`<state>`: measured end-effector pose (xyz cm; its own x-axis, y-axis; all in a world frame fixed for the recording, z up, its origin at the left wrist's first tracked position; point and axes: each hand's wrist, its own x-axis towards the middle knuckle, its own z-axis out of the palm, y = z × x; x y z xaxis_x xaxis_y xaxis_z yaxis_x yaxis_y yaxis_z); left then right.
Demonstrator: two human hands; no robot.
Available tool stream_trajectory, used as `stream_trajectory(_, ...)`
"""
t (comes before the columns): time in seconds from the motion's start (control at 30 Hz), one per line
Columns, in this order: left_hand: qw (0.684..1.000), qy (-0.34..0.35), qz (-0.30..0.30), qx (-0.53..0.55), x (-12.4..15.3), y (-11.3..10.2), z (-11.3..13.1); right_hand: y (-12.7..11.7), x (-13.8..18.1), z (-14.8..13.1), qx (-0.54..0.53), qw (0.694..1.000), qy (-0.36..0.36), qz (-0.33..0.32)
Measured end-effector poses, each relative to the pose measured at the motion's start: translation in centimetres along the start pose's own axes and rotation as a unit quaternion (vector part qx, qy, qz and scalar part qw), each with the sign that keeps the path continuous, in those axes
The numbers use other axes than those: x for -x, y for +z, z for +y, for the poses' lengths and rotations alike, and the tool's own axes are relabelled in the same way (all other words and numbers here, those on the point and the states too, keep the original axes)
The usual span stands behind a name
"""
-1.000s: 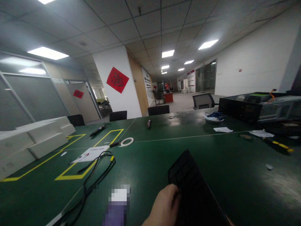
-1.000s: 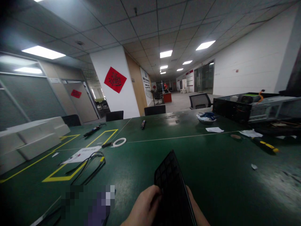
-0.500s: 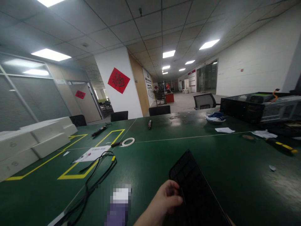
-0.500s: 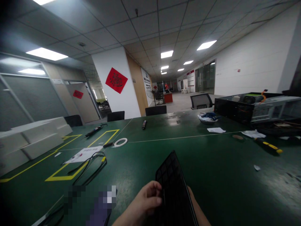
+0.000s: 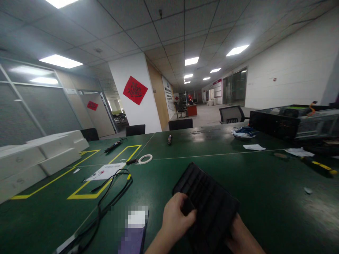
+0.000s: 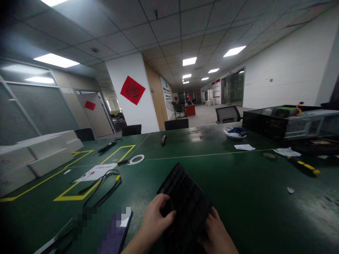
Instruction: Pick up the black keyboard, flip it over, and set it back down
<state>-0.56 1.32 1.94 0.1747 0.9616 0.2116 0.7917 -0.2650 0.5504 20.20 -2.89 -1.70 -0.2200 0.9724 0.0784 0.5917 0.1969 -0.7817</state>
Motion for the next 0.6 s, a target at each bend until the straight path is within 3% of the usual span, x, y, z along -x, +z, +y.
stream_trajectory(0.17,0.982,-0.1,0.021,-0.161,-1.4,-0.4,-1.6,0.1,-1.1,1.0,0.022,0.998,0.036,-0.048)
stream_trajectory(0.27,0.976,-0.081,0.022,-0.201,-1.4,-0.1,-1.7,0.5,-1.1,1.6,0.042,0.997,0.021,-0.057)
stream_trajectory(0.37,0.978,-0.043,0.043,-0.198,-1.4,-1.2,-1.2,0.1,-0.8,1.9,0.058,0.997,0.024,-0.045)
stream_trajectory(0.47,0.977,-0.063,0.025,-0.2,-1.7,-4.2,-1.8,-2.1,-0.3,1.5,0.085,0.996,0.037,0.004)
stream_trajectory(0.6,0.954,-0.113,-0.009,-0.277,-1.8,-9.1,-6.6,-8.3,0.7,2.3,0.127,0.986,0.036,0.104)
